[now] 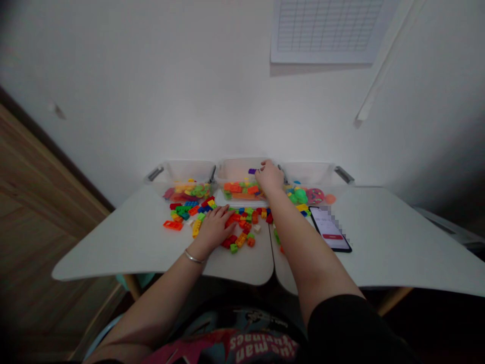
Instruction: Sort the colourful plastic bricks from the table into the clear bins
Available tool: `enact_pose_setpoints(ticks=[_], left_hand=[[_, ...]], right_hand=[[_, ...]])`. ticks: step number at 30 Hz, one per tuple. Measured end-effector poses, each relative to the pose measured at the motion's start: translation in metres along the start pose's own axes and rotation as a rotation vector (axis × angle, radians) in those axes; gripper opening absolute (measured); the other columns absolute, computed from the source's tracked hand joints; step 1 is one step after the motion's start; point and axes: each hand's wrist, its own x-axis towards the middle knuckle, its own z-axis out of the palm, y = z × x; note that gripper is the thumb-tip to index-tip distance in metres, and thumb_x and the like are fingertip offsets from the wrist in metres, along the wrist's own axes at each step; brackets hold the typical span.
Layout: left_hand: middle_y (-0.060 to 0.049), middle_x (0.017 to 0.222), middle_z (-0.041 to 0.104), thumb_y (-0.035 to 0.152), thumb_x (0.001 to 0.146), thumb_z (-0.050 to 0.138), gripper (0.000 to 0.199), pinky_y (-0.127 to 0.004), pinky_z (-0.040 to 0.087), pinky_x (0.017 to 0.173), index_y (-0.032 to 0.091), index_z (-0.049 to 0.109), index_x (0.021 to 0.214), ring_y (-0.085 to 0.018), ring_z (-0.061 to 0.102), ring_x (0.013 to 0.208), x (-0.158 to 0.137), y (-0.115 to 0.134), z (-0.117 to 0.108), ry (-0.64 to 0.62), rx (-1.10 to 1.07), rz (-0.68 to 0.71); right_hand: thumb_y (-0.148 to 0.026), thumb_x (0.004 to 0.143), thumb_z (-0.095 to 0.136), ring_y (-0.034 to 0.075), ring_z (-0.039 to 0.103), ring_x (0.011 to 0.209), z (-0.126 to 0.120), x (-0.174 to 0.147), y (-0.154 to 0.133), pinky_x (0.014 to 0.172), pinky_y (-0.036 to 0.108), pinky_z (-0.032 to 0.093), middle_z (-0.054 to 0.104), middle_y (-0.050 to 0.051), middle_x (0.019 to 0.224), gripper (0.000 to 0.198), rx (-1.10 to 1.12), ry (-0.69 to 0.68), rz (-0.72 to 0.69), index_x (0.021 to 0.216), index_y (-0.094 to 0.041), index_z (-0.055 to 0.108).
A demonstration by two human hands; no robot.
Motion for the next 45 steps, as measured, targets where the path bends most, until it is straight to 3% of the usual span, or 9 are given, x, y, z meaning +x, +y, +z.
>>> enact_pose_setpoints(ticks=[3,9,16,19,24,26,33,45], left_hand=[[-0.006,0.152,0.047,0.047,0.095,0.046,0.049,-0.052,0.034,0.115,0.026,0.055,0.138,-0.031,0.043,0.137,0.000,0.000,0.000,0.005,0.001,-0.006],[-0.007,0.153,0.046,0.047,0.094,0.046,0.049,-0.052,0.033,0.116,0.025,0.056,0.137,-0.030,0.043,0.138,-0.001,0.002,-0.002,-0.007,-0.002,-0.005],[-0.006,0.152,0.046,0.046,0.094,0.047,0.049,-0.050,0.033,0.115,0.026,0.055,0.137,-0.029,0.043,0.137,-0.001,0.000,-0.001,0.000,-0.002,-0.006],[-0.006,0.152,0.047,0.047,0.094,0.047,0.048,-0.049,0.033,0.115,0.027,0.055,0.137,-0.029,0.043,0.137,0.000,0.000,0.000,-0.002,0.002,-0.002],[-0.006,0.152,0.046,0.047,0.094,0.048,0.048,-0.050,0.034,0.115,0.026,0.056,0.137,-0.029,0.043,0.137,-0.001,0.001,-0.001,0.000,0.006,-0.008],[-0.005,0.152,0.047,0.047,0.094,0.048,0.048,-0.049,0.034,0.115,0.026,0.056,0.137,-0.029,0.043,0.137,-0.001,0.001,-0.001,0.003,0.006,-0.006],[-0.005,0.153,0.046,0.047,0.094,0.048,0.049,-0.049,0.034,0.116,0.026,0.055,0.137,-0.029,0.043,0.137,-0.002,0.001,-0.001,0.001,0.011,-0.011],[-0.006,0.152,0.047,0.048,0.093,0.047,0.052,-0.049,0.032,0.117,0.023,0.053,0.139,-0.029,0.042,0.139,-0.001,0.002,-0.001,0.002,-0.015,-0.025]], right_hand=[[-0.028,0.083,0.057,0.025,0.066,0.104,0.002,-0.001,0.005,0.093,0.040,0.047,0.069,0.009,0.120,0.039,0.055,0.041,-0.046,0.122,-0.019,0.057],[-0.029,0.081,0.056,0.022,0.065,0.093,0.004,-0.007,0.015,0.092,0.039,0.048,0.070,0.009,0.115,0.039,0.275,0.090,-0.174,0.118,-0.017,0.058],[-0.029,0.082,0.052,0.024,0.061,0.100,0.001,-0.066,0.022,0.094,0.041,0.046,0.069,0.011,0.110,0.033,0.414,0.285,-0.272,0.112,-0.018,0.061],[-0.028,0.083,0.053,0.025,0.062,0.097,0.003,-0.094,0.028,0.093,0.041,0.046,0.070,0.011,0.104,0.027,0.318,0.191,-0.300,0.106,-0.019,0.064],[-0.024,0.084,0.057,0.025,0.061,0.101,0.001,-0.120,0.039,0.095,0.039,0.043,0.073,0.008,0.102,0.017,0.012,-0.195,-0.492,0.095,-0.020,0.069],[-0.026,0.086,0.058,0.025,0.061,0.099,-0.002,-0.127,0.042,0.093,0.038,0.043,0.073,0.008,0.101,0.016,-0.090,-0.264,-0.512,0.095,-0.021,0.070],[-0.032,0.083,0.062,0.029,0.060,0.100,-0.006,-0.141,0.048,0.087,0.040,0.045,0.071,0.011,0.101,0.018,-0.256,-0.302,-0.445,0.097,-0.020,0.067],[-0.027,0.083,0.058,0.028,0.060,0.100,0.004,-0.149,0.056,0.087,0.039,0.044,0.071,0.010,0.098,0.014,-0.301,-0.324,-0.421,0.095,-0.021,0.063]])
